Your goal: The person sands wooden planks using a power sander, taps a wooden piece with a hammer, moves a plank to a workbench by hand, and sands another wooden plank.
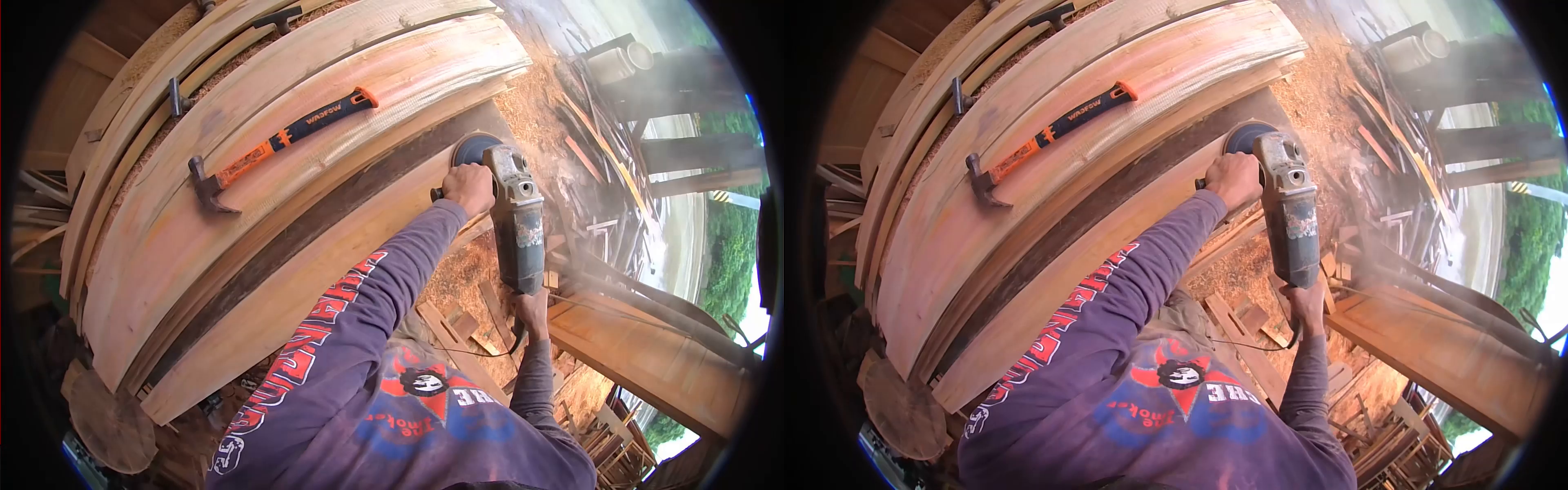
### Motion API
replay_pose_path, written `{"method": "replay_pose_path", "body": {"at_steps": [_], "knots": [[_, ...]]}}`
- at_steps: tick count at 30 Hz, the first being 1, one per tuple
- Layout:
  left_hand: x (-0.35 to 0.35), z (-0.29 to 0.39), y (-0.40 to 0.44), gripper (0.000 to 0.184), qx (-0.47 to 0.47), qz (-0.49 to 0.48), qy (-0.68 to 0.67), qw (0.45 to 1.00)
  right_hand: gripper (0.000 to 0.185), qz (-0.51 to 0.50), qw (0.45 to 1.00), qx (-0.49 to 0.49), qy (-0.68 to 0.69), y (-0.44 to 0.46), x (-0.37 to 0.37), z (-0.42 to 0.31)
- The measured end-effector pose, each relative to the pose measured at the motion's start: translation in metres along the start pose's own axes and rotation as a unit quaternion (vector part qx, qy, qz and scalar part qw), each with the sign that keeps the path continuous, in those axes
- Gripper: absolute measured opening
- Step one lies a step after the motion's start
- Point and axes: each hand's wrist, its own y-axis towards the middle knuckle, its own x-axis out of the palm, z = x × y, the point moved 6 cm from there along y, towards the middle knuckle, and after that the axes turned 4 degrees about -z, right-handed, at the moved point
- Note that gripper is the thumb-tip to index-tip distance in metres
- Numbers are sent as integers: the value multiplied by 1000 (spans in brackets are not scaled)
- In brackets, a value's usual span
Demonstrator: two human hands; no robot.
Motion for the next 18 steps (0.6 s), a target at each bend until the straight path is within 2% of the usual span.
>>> {"method": "replay_pose_path", "body": {"at_steps": [2, 5, 7, 10, 12, 13, 14, 15, 18], "knots": [[6, 0, -22, 23, -3, -11, -5, 1000, 30, 34, 999, -18, 9, -20, 9, 11], [12, -18, -62, 21, -35, -33, -11, 999, 31, -2, 1000, -13, 15, -43, 31, 29], [-2, -32, -104, 24, -82, -58, -9, 995, 35, -52, 995, 83, 30, -74, 43, 0], [5, -69, -162, 32, -194, -54, -6, 979, 33, -51, 983, -135, -116, -68, 63, 23], [11, -92, -196, 28, -237, -6, -41, 971, 35, -57, 979, -118, -155, -75, 65, 11], [7, -93, -206, 37, -243, -15, -53, 968, 36, -69, 978, -122, -154, -74, 68, 7], [8, -91, -205, 34, -247, 3, -45, 968, 38, -82, 976, -129, -153, -70, 67, 3], [7, -89, -200, 30, -251, 24, -36, 967, 38, -79, 977, -133, -149, -65, 59, 0], [17, -56, -154, 25, -224, -2, -25, 974, 39, -36, 987, -102, -122, -51, 22, 1]]}}
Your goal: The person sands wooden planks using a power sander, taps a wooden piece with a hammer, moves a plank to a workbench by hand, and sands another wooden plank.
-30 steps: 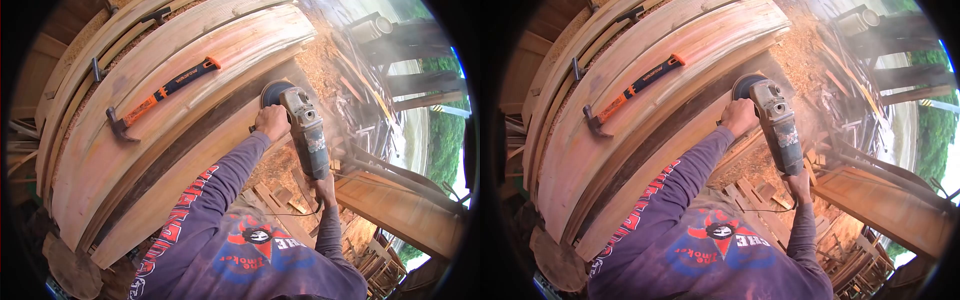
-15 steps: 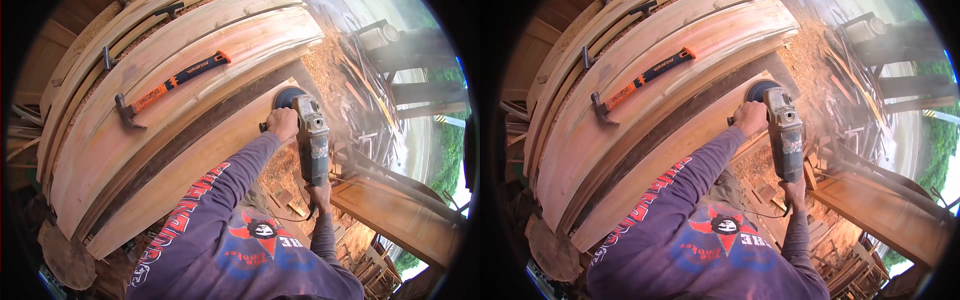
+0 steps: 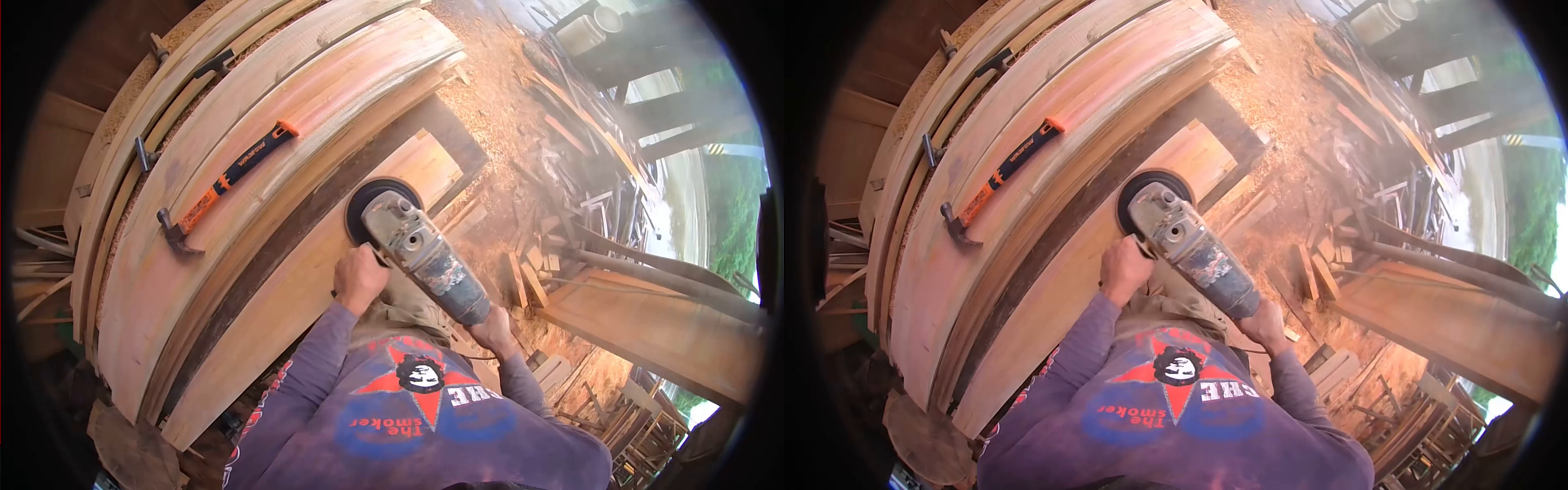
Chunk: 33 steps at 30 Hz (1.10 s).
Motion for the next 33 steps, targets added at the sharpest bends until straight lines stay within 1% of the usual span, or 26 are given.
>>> {"method": "replay_pose_path", "body": {"at_steps": [1, 3, 4, 6, 7, 9, 11, 14, 15, 16, 17, 18, 20, 22, 23, 25, 26, 28, 29, 31, 32, 33], "knots": [[6, 22, 7, 25, 3, -17, 3, 1000, 39, 0, 1000, 1, -1, 3, -10, 16], [17, 62, 17, 25, 41, -43, 8, 998, 39, 25, 1000, -1, 16, 16, -36, 45], [22, 74, 23, 25, 38, -41, 6, 998, 35, 14, 1000, 16, 13, 20, -43, 56], [32, 93, 32, 25, 53, -50, -10, 997, 33, 19, 999, 12, 26, 29, -53, 67], [36, 100, 36, 25, 42, -50, -9, 998, 31, 25, 999, 11, 38, 32, -58, 68], [37, 117, 49, 25, 75, -43, -6, 996, 32, -5, 999, 9, 46, 41, -64, 71], [39, 133, 65, 25, 95, -38, 8, 995, 36, 9, 998, 25, 60, 50, -71, 80], [33, 153, 83, 26, 113, -48, 22, 992, 36, -2, 996, 27, 80, 63, -81, 83], [28, 156, 82, 26, 116, -53, 16, 992, 37, -6, 995, 31, 93, 64, -78, 78], [31, 158, 84, 26, 121, -52, 21, 991, 36, 5, 991, 72, 117, 54, -86, 54], [32, 154, 84, 25, 126, -50, 26, 990, 36, -7, 991, 70, 115, 50, -77, 54], [29, 142, 78, 25, 116, -50, 24, 992, 36, -14, 990, 72, 124, 47, -71, 57], [24, 124, 65, 25, 125, -33, 26, 991, 36, -21, 989, 72, 129, 39, -51, 56], [18, 86, 52, 25, 107, -27, 18, 994, 32, 48, 980, -41, 186, 27, -31, 29], [14, 64, 43, 25, 92, -24, 12, 995, 32, 51, 980, -41, 185, 20, -23, 23], [5, 27, 17, 24, 80, -30, 4, 996, 31, 2, 994, -23, 108, 3, 1, 7], [0, 8, 1, 24, 74, -16, -3, 997, 31, 4, 994, -24, 108, -5, 9, 1], [-7, -32, -33, 25, 54, -8, -17, 998, 32, -37, 998, -41, 42, -26, 35, -11], [-6, -53, -49, 25, 56, -12, -20, 998, 32, -36, 998, -37, 38, -39, 52, -15], [-6, -102, -82, 25, 24, -2, -55, 998, 33, -32, 998, -46, -2, -58, 79, -18], [-3, -129, -97, 35, -3, -3, -62, 998, 36, -29, 995, -91, 16, -67, 98, -21], [-4, -155, -113, 38, -31, -2, -44, 999, 36, -46, 995, -87, -5, -81, 110, -40]]}}
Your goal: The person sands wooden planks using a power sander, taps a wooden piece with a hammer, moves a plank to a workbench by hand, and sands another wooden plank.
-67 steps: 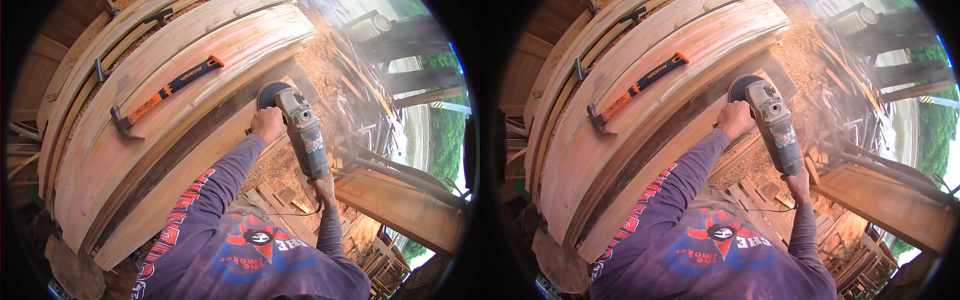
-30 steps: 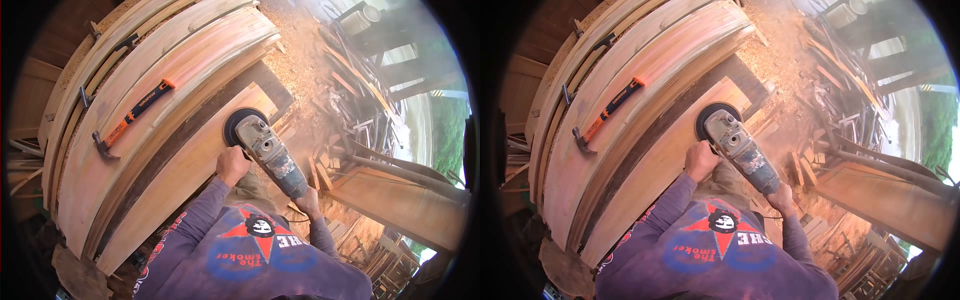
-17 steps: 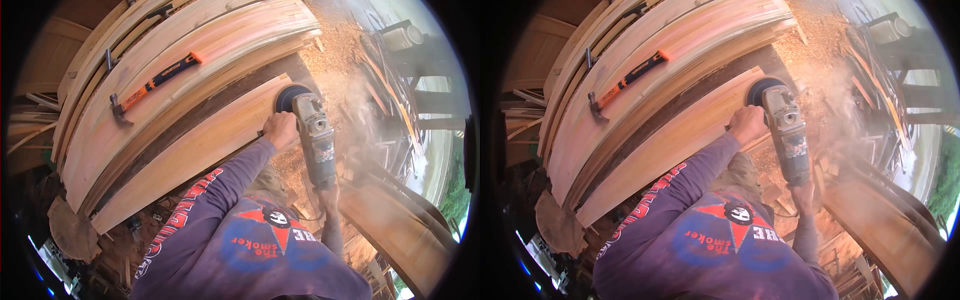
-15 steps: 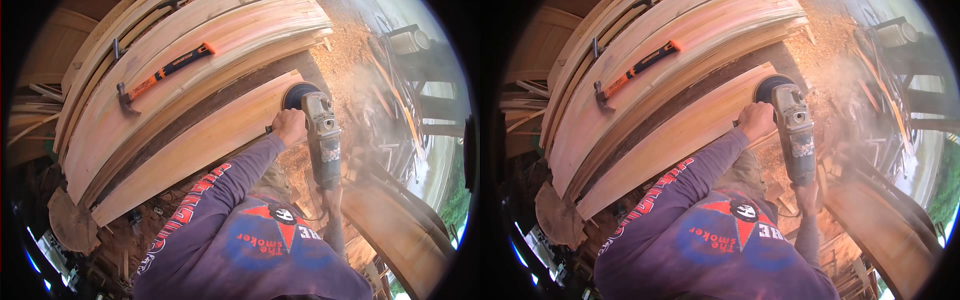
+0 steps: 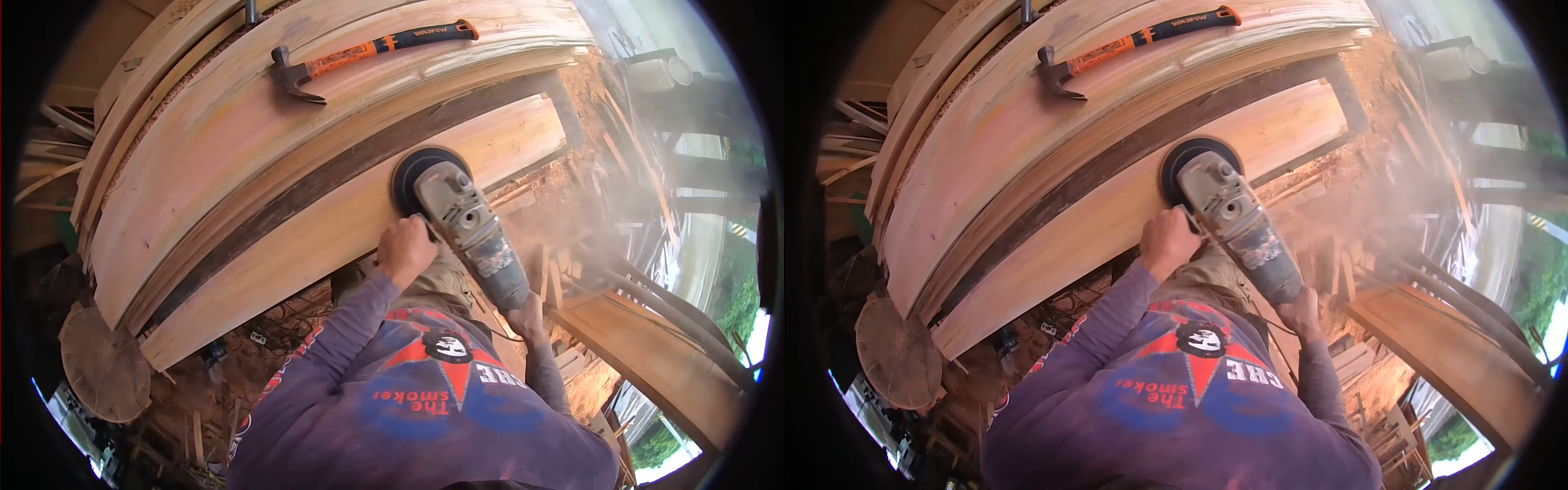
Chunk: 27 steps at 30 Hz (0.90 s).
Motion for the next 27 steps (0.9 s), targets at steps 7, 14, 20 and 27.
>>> {"method": "replay_pose_path", "body": {"at_steps": [7, 14, 20, 27], "knots": [[-27, -144, -96, 19, -69, 114, -101, 986, 39, -89, 991, -35, -92, -21, 78, -79], [-24, -154, -103, 19, -86, 146, -91, 981, 47, -106, 984, -28, -143, -23, 82, -71], [10, -31, -23, 21, 26, -4, -19, 999, 38, 4, 1000, 22, -6, -23, 32, 27], [28, 125, 69, 25, 148, -39, 3, 988, 33, 11, 992, 126, -10, 7, -54, 75]]}}
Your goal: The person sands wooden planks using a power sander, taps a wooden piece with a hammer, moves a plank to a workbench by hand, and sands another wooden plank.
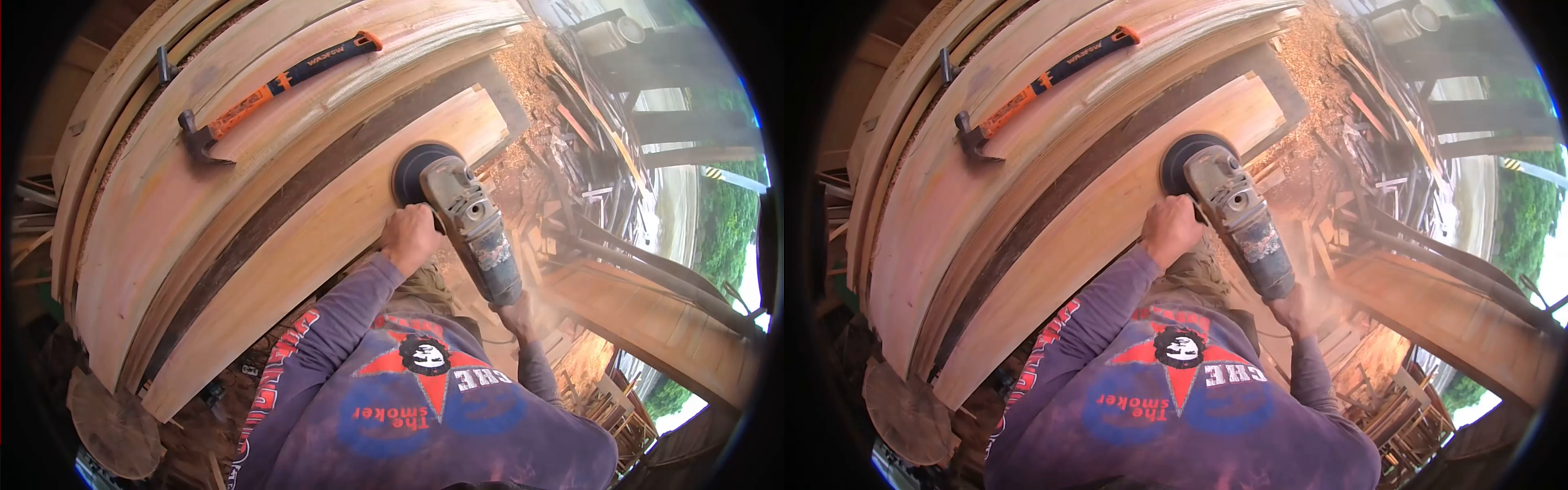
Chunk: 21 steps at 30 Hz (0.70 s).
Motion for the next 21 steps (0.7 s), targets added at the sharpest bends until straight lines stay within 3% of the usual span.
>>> {"method": "replay_pose_path", "body": {"at_steps": [3, 5, 8, 11, 15, 16, 17, 19, 21], "knots": [[-1, 50, 53, 27, 25, -22, 5, 999, 31, 25, 994, -33, 102, 29, -42, -2], [-3, 74, 84, 26, 33, -25, -2, 999, 29, 47, 994, 26, 95, 48, -70, 3], [-8, 90, 124, 22, 67, 61, -6, 996, 21, 45, 994, 18, 95, 86, -88, 12], [10, 94, 157, 13, 36, 186, 45, 981, 20, 44, 992, -3, 121, 92, -102, -22], [-1, 77, 130, 11, 53, 175, 36, 983, 22, 42, 995, 40, 78, 75, -87, -34], [-8, 62, 106, 9, 63, 195, 34, 978, 24, 40, 989, -29, 138, 74, -72, -25], [-15, 47, 80, 9, 76, 214, 33, 973, 25, 29, 994, -43, 93, 69, -58, -24], [-21, 4, 37, 13, 20, 117, 10, 993, 27, -9, 995, -75, 66, 48, -26, -34], [-37, -33, -24, 23, -9, 69, -9, 998, 27, -37, 997, -42, 59, 7, 4, -70]]}}
